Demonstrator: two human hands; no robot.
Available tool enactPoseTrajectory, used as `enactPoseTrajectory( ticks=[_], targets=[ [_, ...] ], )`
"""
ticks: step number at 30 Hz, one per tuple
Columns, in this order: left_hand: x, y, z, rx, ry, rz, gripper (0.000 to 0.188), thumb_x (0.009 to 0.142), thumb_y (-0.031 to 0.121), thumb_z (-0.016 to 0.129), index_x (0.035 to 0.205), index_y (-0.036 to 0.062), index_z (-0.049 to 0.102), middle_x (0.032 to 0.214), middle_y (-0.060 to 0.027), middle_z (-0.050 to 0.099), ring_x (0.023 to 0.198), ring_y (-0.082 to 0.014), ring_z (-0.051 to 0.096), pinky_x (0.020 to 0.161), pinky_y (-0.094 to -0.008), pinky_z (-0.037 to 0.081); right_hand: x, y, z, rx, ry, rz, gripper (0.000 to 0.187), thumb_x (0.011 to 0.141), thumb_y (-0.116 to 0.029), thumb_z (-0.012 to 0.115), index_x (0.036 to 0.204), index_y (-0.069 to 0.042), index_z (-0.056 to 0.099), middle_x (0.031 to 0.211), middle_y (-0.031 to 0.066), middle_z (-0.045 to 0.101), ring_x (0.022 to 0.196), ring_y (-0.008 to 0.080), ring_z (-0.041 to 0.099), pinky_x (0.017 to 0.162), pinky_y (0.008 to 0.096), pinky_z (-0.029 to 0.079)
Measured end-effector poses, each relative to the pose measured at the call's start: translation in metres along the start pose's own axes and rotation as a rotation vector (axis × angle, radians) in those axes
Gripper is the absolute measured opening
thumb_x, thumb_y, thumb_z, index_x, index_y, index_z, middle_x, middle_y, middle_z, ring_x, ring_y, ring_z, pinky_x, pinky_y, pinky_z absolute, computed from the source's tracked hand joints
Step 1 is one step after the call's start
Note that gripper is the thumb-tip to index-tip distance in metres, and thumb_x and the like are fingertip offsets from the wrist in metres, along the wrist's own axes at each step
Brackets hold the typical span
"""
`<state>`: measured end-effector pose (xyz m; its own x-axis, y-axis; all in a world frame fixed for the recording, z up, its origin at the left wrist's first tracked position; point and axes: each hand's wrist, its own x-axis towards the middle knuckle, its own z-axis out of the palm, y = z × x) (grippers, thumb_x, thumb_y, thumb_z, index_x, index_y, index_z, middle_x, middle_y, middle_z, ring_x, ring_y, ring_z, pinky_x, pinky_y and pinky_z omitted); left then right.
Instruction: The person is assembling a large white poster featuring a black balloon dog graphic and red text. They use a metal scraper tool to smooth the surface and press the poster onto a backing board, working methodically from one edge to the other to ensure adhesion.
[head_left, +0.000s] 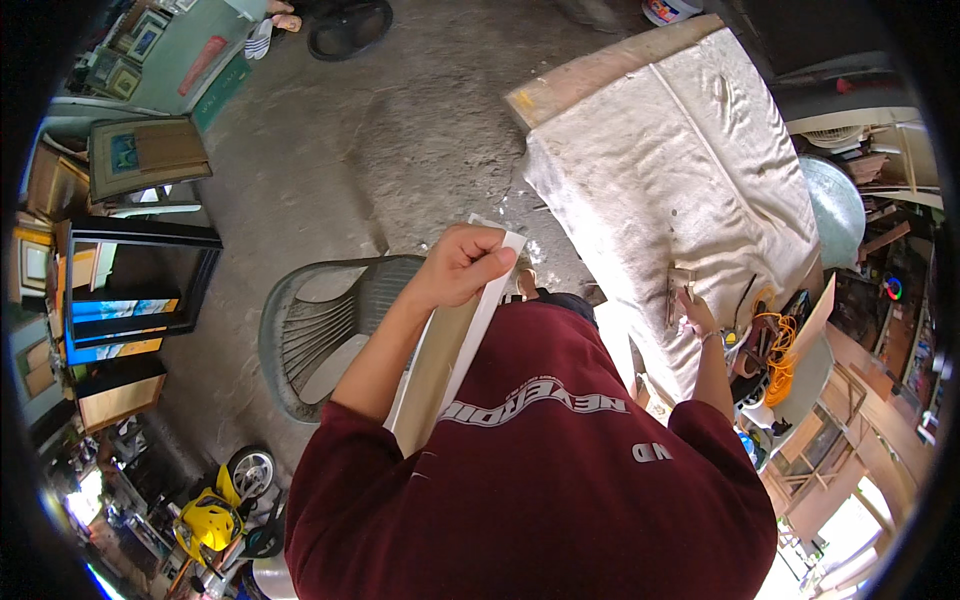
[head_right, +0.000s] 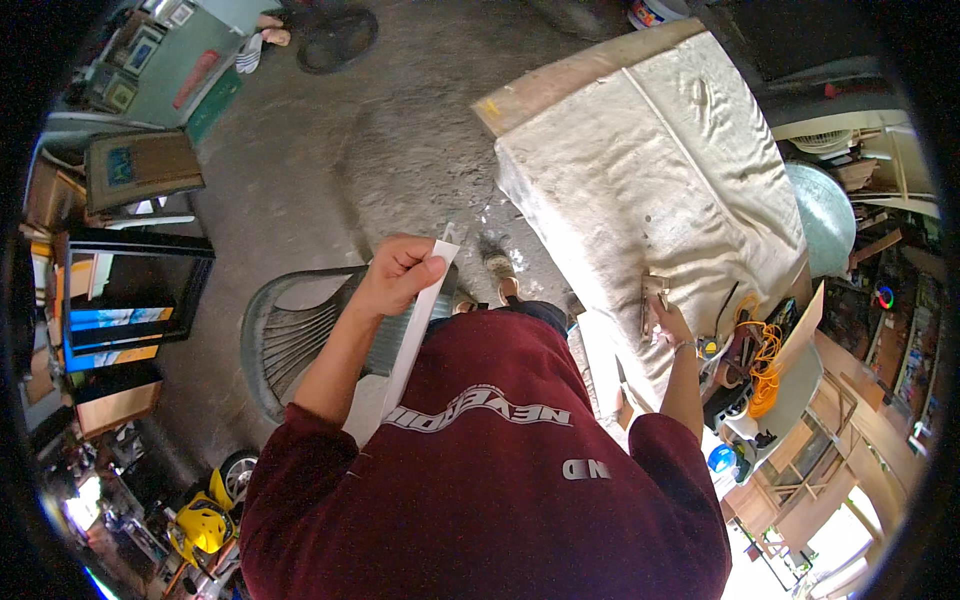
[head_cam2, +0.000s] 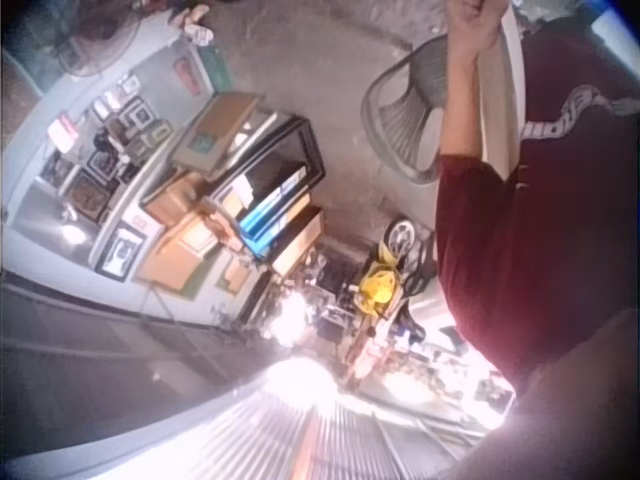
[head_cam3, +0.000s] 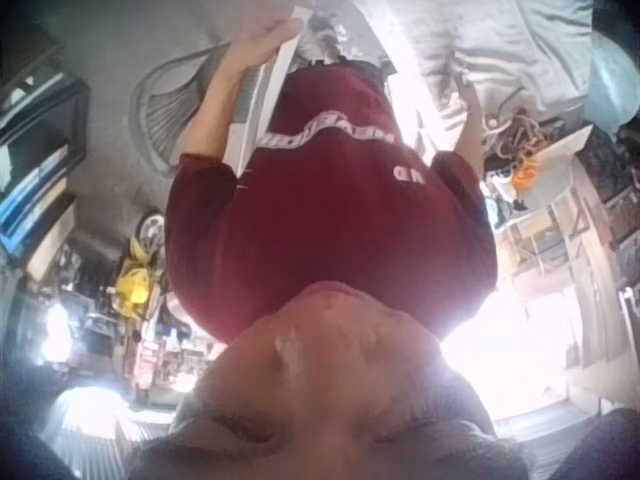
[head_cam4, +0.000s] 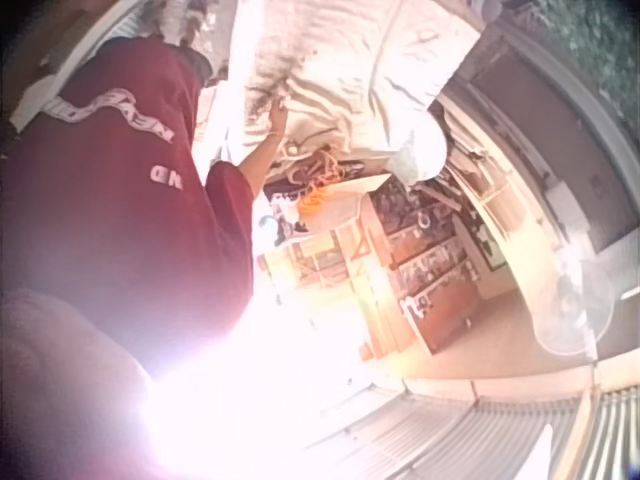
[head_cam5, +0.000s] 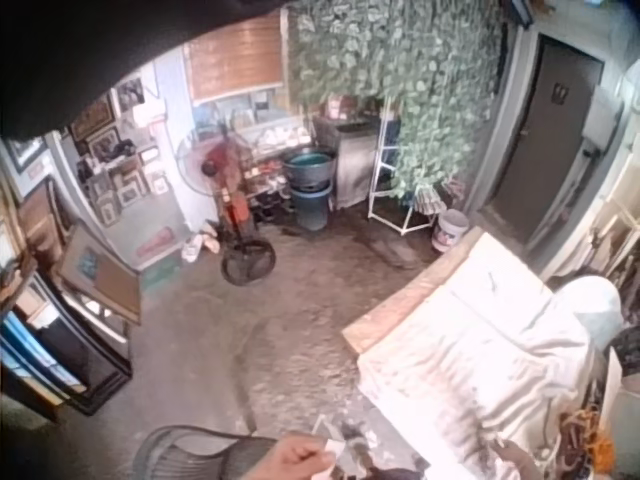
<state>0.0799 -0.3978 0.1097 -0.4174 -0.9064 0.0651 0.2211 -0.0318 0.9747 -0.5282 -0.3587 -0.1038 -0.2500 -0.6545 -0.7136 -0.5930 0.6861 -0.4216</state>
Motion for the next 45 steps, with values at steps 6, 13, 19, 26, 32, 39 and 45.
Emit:
enactPoseTrajectory(
  ticks=[6,13,19,26,32,39,45],
  targets=[
    [-0.002,-0.005,0.003,-0.010,0.008,0.003,0.031,0.097,0.019,0.057,0.072,0.0026,0.058,0.061,0.0043,0.050,0.055,-0.0016,0.042,0.046,-0.0222,0.031,-0.138,-0.188,0.062,-0.168,-0.031,-0.540,0.041,0.090,-0.043,0.065,0.091,-0.002,0.064,0.067,0.0077,0.059,0.060,0.0168,0.050,0.057,0.0330,0.040],
    [0.002,0.000,0.009,-0.052,0.004,0.007,0.028,0.096,0.020,0.057,0.078,0.0009,0.065,0.063,0.0041,0.055,0.054,-0.0022,0.044,0.047,-0.0209,0.033,-0.291,-0.372,0.071,-0.637,-0.170,-1.081,0.032,0.079,-0.033,0.069,0.093,-0.006,0.061,0.069,0.0123,0.062,0.063,0.0331,0.056,0.070,0.0387,0.040],
    [0.001,-0.010,0.012,-0.112,0.002,-0.030,0.026,0.096,0.019,0.056,0.084,-0.0001,0.068,0.064,0.0040,0.056,0.055,-0.0024,0.044,0.047,-0.0216,0.033,-0.298,-0.385,0.072,-0.721,-0.168,-1.116,0.031,0.080,-0.035,0.070,0.088,-0.005,0.063,0.066,0.0128,0.062,0.059,0.0332,0.057,0.065,0.0384,0.041],
    [0.001,-0.023,0.013,-0.134,0.042,0.060,0.029,0.096,0.019,0.056,0.076,-0.0001,0.063,0.062,0.0035,0.054,0.054,-0.0025,0.042,0.047,-0.0231,0.032,-0.308,-0.399,0.074,-0.792,-0.112,-1.104,0.031,0.083,-0.035,0.068,0.079,-0.005,0.063,0.055,0.0126,0.057,0.052,0.0340,0.057,0.064,0.0392,0.043],
    [-0.001,-0.023,0.004,-0.123,0.088,0.000,0.039,0.096,0.021,0.057,0.061,0.0072,0.043,0.058,0.0058,0.044,0.054,-0.0019,0.036,0.046,-0.0244,0.028,-0.294,-0.393,0.101,-0.641,0.129,-1.224,0.046,0.081,-0.039,0.073,0.055,-0.005,0.056,0.049,0.0143,0.051,0.046,0.0323,0.054,0.043,0.0359,0.039],
    [-0.014,0.001,-0.023,-0.035,0.065,-0.080,0.038,0.099,0.026,0.054,0.067,0.0083,0.042,0.060,0.0081,0.035,0.056,-0.0021,0.033,0.050,-0.0236,0.028,-0.164,-0.306,0.076,-0.174,0.093,-0.571,0.047,0.091,-0.043,0.063,0.073,0.000,0.056,0.062,0.0163,0.062,0.054,0.0322,0.058,0.053,0.0386,0.044],
    [-0.036,0.032,-0.039,0.219,0.199,-0.184,0.035,0.101,0.031,0.050,0.077,0.0066,0.051,0.068,0.0072,0.043,0.065,-0.0030,0.038,0.057,-0.0234,0.033,-0.054,-0.237,0.084,-0.931,0.617,-0.311,0.064,0.088,-0.045,0.063,0.118,0.010,0.047,0.117,0.0309,0.053,0.113,0.0409,0.053,0.094,0.0515,0.043]
  ],
)
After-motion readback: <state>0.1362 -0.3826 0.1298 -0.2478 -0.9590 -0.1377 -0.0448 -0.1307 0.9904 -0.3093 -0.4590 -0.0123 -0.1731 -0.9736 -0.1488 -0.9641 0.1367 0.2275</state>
